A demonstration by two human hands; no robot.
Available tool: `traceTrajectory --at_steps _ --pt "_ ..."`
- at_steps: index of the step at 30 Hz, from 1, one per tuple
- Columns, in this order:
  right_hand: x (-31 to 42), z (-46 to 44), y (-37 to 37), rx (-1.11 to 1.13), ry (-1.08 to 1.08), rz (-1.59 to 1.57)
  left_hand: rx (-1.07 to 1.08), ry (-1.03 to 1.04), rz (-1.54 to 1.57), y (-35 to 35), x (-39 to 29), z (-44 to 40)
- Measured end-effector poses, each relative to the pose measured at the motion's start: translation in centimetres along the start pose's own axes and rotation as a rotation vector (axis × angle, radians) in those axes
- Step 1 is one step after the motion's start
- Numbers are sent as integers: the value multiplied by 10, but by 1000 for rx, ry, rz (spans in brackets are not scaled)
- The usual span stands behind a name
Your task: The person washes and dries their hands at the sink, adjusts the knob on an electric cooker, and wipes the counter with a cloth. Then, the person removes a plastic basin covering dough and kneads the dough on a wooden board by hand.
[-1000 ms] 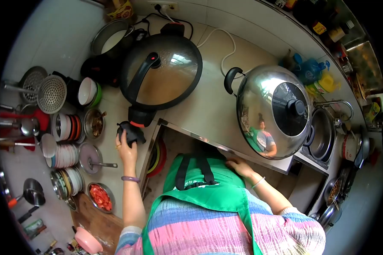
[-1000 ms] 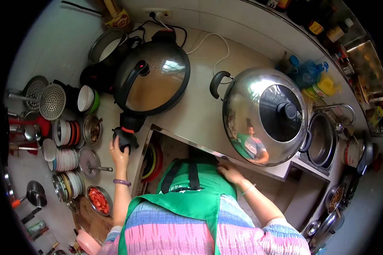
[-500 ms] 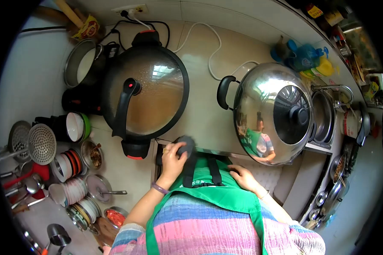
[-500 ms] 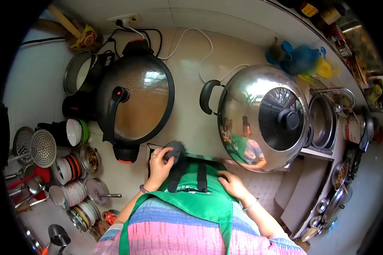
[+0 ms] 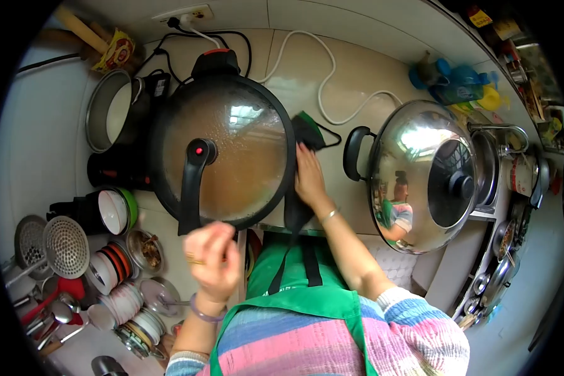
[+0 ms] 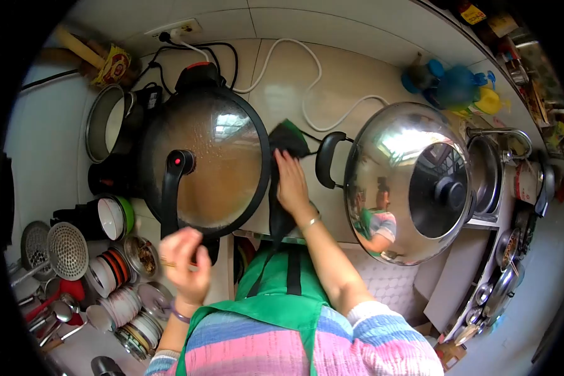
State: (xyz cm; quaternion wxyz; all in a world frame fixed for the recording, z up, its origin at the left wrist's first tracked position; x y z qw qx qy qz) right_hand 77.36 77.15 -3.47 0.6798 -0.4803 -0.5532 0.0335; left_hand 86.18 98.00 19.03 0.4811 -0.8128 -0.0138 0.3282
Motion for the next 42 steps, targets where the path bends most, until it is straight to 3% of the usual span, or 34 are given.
traceTrajectory --at_steps 2,5,9,13,17,21,29,35,38,40,42 --pt "-17 -42 11 -28 -162 86 -16 -142 -106 -11 15 -26" --pt "-25 -94 9 -54 -170 211 149 -218 -200 -4 36 -46" --pt "-42 -103 -2 -233 -43 329 211 -333 -104 7 51 -54" --pt "-46 -50 -14 -208 187 423 191 -240 -56 10 65 -57" --pt "-66 -80 -21 -401 315 535 201 -247 -24 8 70 -57" --pt "-57 -74 -20 -275 200 316 219 -304 27 10 71 -63" --pt "-8 85 -17 77 153 441 156 -343 56 13 80 -62" --pt "-14 98 -16 49 154 421 134 -340 27 12 81 -62" --pt "-14 96 -17 37 147 401 158 -459 66 4 76 -66" --pt "-14 98 -18 37 141 390 66 -359 126 0 80 -68" --pt "-15 97 -18 31 143 383 107 -531 253 -11 79 -71"
Point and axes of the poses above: each hand's wrist, its own z-axis away from the middle knuckle, its own y-axis out of the palm, x = y × z, the point moved 3 cm from there along -z, towards the middle knuckle, and after that the axes turned 2 degrees about x, right-handed, at the moved point
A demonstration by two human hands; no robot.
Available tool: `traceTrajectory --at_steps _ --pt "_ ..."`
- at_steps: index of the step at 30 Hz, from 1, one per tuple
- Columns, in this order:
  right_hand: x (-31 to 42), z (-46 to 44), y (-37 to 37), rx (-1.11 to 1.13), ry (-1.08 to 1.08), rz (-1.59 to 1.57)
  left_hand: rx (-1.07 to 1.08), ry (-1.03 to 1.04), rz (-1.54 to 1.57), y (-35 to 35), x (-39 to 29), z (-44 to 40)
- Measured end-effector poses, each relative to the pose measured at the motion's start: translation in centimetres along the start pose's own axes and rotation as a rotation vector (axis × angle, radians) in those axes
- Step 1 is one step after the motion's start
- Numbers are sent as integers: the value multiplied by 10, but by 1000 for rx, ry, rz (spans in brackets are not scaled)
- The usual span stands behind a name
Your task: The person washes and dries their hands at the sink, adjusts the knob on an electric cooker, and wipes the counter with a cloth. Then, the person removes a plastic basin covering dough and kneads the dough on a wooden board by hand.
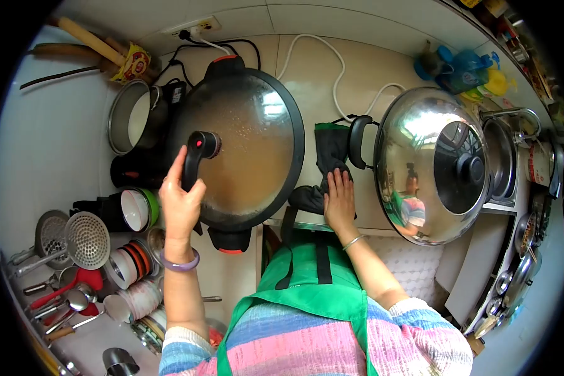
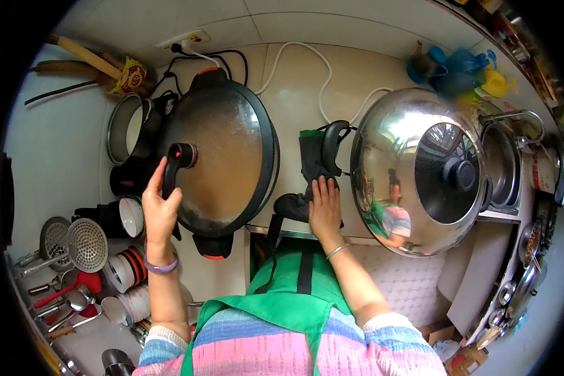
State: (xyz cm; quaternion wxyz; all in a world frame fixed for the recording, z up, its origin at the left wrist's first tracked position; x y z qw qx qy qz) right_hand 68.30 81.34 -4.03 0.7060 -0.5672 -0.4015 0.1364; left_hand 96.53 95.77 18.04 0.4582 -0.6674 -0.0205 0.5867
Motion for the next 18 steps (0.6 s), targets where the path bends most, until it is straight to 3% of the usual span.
traceTrajectory --at_steps 2,10,18 --pt "-1 -1 -1 -7 -8 -14 16 96 255 -7 -11 -2" --pt "-6 2 -1 -28 2 -61 101 -32 556 -77 -39 -16" --pt "-8 2 -2 5 7 -66 56 -65 544 -75 -47 -7"
Point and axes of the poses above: each hand's wrist, its own z-axis away from the middle knuckle, its own y-axis out of the palm, x = y × z, the point moved 3 cm from there along -z, towards the middle knuckle, and after that the axes turned 2 degrees about x, right-handed, at the moved point
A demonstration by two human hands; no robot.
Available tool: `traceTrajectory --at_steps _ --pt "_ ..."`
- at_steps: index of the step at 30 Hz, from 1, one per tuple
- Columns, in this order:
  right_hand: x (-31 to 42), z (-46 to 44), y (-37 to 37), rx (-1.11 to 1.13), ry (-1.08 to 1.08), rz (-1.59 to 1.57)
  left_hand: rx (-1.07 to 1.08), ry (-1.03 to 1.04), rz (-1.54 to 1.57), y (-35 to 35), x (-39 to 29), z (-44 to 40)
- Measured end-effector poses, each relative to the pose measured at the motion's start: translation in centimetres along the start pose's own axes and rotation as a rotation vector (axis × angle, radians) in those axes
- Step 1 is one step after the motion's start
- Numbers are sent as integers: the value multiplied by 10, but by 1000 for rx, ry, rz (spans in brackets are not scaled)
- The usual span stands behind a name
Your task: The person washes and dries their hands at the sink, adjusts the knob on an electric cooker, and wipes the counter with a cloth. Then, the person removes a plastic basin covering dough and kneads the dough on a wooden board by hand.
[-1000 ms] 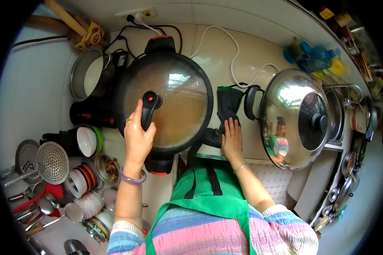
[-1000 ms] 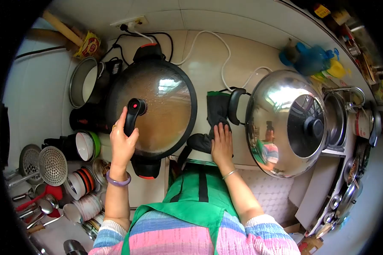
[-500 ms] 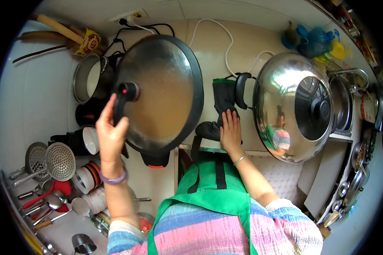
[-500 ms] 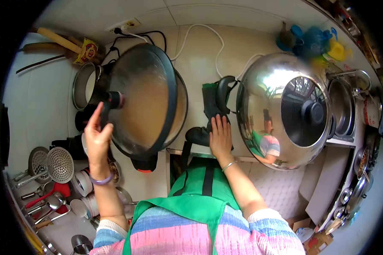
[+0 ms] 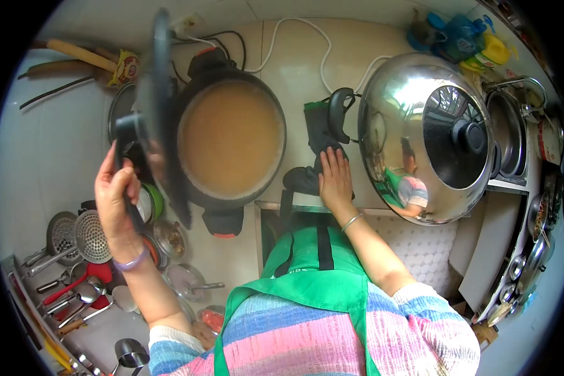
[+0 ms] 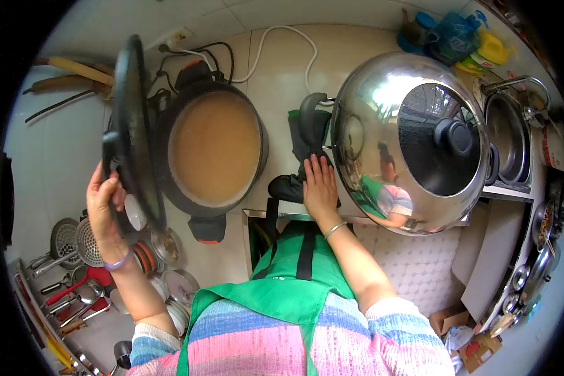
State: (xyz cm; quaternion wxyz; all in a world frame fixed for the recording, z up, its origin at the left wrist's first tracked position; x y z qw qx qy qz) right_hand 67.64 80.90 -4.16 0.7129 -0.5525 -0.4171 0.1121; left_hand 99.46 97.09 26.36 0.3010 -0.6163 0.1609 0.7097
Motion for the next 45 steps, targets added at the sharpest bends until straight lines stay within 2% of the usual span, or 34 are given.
traceTrajectory --at_steps 2,4,7,9,10,12,14,17,20,23,27,29,30,31,32,33,35,37,39,41,42,43,45 --pt "-1 -2 0 15 -5 9 -101 25 -157 25 8 8" --pt "-2 -7 -2 34 -6 30 -103 21 -366 50 19 17" --pt "15 -18 -45 161 -103 167 28 173 -583 22 87 -3" --pt "28 -28 -81 241 -164 259 43 163 -745 26 101 -8" --pt "31 -30 -87 285 -193 304 49 187 -719 31 98 -7" --pt "31 -28 -82 163 -256 409 58 231 -667 44 92 -6" --pt "34 -28 -88 99 -321 428 21 184 -667 43 95 -10" --pt "25 -28 -68 -57 -247 318 -20 193 -706 43 99 -15" --pt "18 -23 -35 219 -84 325 -23 195 -708 44 101 -11" --pt "15 -22 -27 299 -29 267 -19 205 -757 53 98 -7" --pt "17 -12 -17 200 -9 284 -23 108 -750 54 106 -6" --pt "25 4 -7 122 21 239 -15 188 -827 54 103 -3" --pt "27 18 -9 339 -52 62 -12 227 -869 53 99 -3" --pt "34 32 -32 553 -123 -115 9 243 -961 51 95 -1" --pt "32 52 -47 558 -136 -261 28 262 -1053 48 88 0" --pt "39 52 -90 715 25 -588 46 284 -1143 47 82 -3" --pt "19 85 -132 606 5 -598 -10 372 -1079 35 63 -15" --pt "-1 113 -170 670 302 -655 -34 429 -1006 19 50 -37" --pt "-26 146 -197 559 361 -490 -56 376 -954 7 36 -64" --pt "-5 130 -256 857 456 -212 -56 307 -867 3 23 -90" --pt "-2 121 -280 1045 351 -179 -50 289 -828 4 17 -100" --pt "10 97 -307 1144 227 -275 -39 295 -817 9 10 -108" --pt "6 55 -338 1149 -53 -464 -13 328 -785 27 -1 -114"
Point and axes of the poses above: each hand's wrist, its own z-axis away from the middle knuckle, its own y-axis out of the palm, x = y × z, the point moved 3 cm from there along -z, towards the middle knuckle, and after that the axes turned 2 degrees about x, right-handed, at the moved point
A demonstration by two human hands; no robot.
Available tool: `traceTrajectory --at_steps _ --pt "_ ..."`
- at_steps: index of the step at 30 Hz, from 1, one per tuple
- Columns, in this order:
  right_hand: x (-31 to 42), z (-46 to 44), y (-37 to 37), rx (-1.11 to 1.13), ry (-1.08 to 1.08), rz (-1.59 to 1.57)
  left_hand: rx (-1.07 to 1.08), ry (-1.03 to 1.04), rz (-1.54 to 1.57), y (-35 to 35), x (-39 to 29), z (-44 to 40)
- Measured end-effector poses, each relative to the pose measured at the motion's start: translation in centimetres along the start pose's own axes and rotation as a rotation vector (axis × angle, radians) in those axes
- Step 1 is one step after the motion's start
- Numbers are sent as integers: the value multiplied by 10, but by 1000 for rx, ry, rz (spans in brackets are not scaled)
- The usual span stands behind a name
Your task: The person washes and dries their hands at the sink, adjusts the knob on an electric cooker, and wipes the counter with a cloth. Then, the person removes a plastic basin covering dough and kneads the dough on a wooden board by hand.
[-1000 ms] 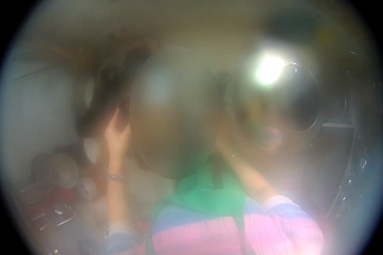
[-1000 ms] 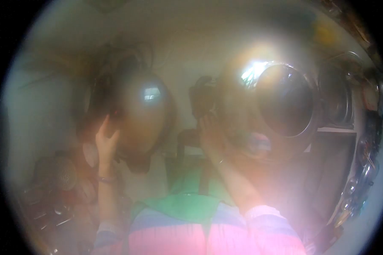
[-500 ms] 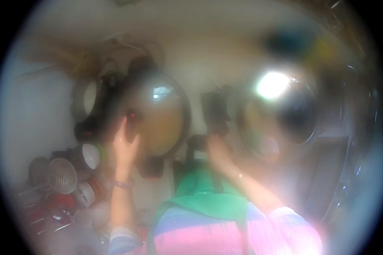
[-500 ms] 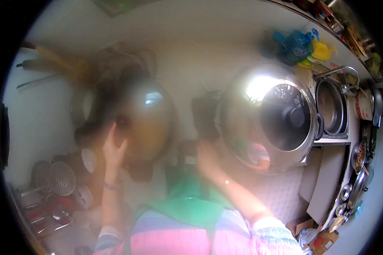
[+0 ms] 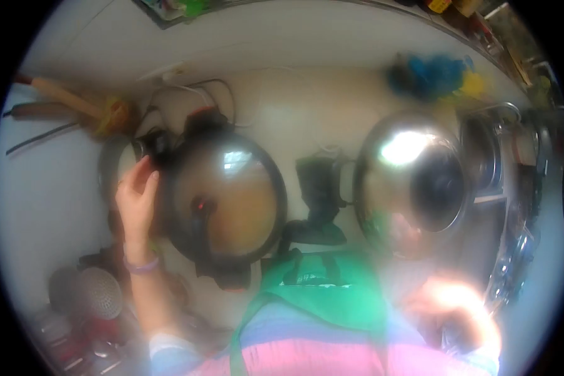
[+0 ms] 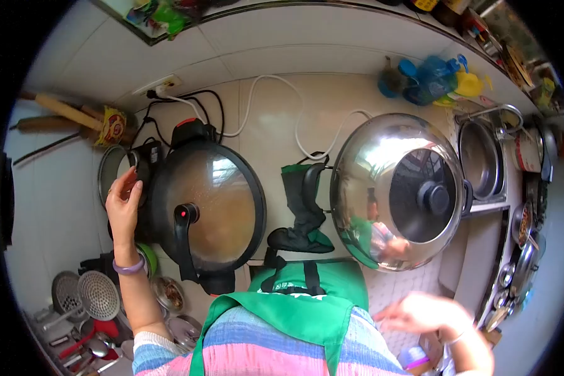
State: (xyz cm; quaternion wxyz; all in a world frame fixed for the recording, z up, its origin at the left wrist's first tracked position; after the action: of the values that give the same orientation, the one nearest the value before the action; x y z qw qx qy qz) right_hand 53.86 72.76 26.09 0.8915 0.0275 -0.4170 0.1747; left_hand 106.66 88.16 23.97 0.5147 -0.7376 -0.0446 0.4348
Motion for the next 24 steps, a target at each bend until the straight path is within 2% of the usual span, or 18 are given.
traceTrajectory --at_steps 1,4,5,6,7,9,13,15,18,24 --pt "20 -7 -39 -105 -146 -74 2 19 17 4 -5 -5" --pt "74 -55 -143 -555 -153 461 34 75 -25 15 2 -8" --pt "73 -78 -177 -436 -86 558 44 98 -35 18 3 -5" --pt "85 -107 -204 -654 -284 633 44 97 -62 21 -1 1" --pt "85 -141 -230 -614 -287 649 44 51 -87 25 0 7" --pt "97 -214 -271 -597 -304 669 67 130 -211 32 -12 25" --pt "101 -353 -318 -500 -374 726 130 5 -295 46 -22 64" --pt "100 -413 -321 -404 -294 792 105 -130 -232 55 -19 82" --pt "101 -475 -311 -303 -298 782 155 -168 -279 59 -6 92" --pt "97 -519 -287 -231 -490 733 94 -146 -303 64 0 98"
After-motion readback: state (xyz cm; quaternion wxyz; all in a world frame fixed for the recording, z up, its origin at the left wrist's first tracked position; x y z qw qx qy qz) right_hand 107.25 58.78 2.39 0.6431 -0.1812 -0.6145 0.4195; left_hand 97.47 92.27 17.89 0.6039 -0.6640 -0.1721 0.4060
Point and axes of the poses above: each hand's wrist, its own z-axis away from the middle knuckle, its own y-axis out of the palm, x = y × z, the point moved 3 cm from there along -z, towards the middle knuckle, and after that the axes turned 2 degrees about x, right-handed, at the moved point
